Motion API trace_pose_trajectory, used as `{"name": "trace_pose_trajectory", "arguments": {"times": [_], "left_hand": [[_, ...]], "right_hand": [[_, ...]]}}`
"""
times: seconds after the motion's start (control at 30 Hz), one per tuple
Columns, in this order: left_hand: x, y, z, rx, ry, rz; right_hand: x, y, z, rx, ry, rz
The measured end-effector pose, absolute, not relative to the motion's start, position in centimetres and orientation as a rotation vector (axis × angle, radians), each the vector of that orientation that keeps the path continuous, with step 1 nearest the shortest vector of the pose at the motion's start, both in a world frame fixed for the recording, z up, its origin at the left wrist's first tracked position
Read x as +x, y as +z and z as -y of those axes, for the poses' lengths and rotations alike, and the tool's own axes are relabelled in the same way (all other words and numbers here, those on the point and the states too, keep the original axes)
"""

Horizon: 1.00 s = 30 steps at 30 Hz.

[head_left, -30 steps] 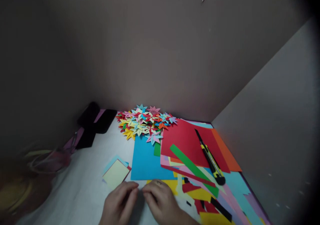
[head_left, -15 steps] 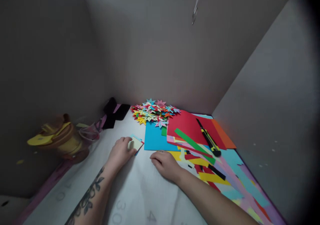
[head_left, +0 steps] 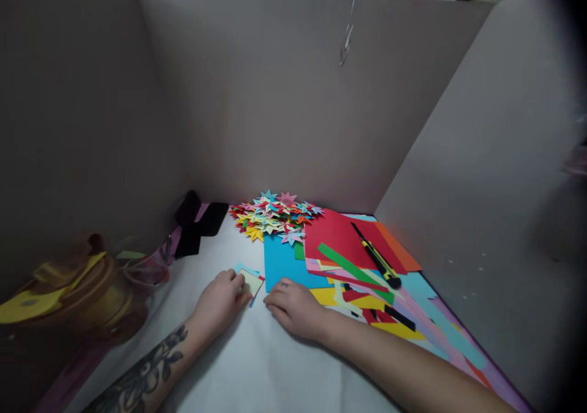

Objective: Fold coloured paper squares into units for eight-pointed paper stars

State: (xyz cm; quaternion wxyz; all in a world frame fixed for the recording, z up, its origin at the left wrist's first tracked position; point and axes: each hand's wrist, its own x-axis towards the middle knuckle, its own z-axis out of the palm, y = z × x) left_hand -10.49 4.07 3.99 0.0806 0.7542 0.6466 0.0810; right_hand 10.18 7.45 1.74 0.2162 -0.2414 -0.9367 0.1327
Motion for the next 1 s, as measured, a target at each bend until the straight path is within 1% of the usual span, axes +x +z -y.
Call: {"name": "trace_pose_trajectory", "arguments": {"times": [0.07, 0.13, 0.33, 0.47, 0.57, 0.67, 0.8, 0.9, 1.0], "left_hand": [[-10.9, 4.0, -4.1, 2.337, 0.212, -1.812], [-11.5, 4.0, -4.0, 2.332, 0.201, -1.71], [-13.1, 2.8, -4.1, 2.442, 0.153, -1.518], [-13.6, 2.0, -4.4, 2.612, 0.283, -1.421], [-13.9, 1.8, -4.3, 2.635, 0.372, -1.4], [-13.9, 1.7, -4.2, 2.454, 0.477, -1.534], [-13.6, 1.4, -4.4, 1.983, 0.695, -1.775], [-13.7, 1.2, -4.8, 1.661, 0.96, -1.806], [-13.9, 1.4, -5.1, 1.312, 1.297, -1.76]], "right_hand": [[9.3, 1.8, -7.9, -0.638, 0.2, 2.67], [8.8, 1.7, -8.2, -0.614, 0.113, 2.714], [9.2, 1.3, -8.7, -0.651, 0.251, 2.741], [9.5, 1.1, -8.9, -0.66, 0.303, 2.757], [9.7, 1.1, -9.0, -0.645, 0.296, 2.756], [10.1, 1.3, -8.8, -0.621, 0.275, 2.707], [10.4, 1.8, -7.9, -0.488, 0.306, 2.732], [10.1, 1.9, -6.9, -0.443, 0.339, 2.835], [9.0, 1.7, -6.4, -0.516, 0.374, 2.922]]}}
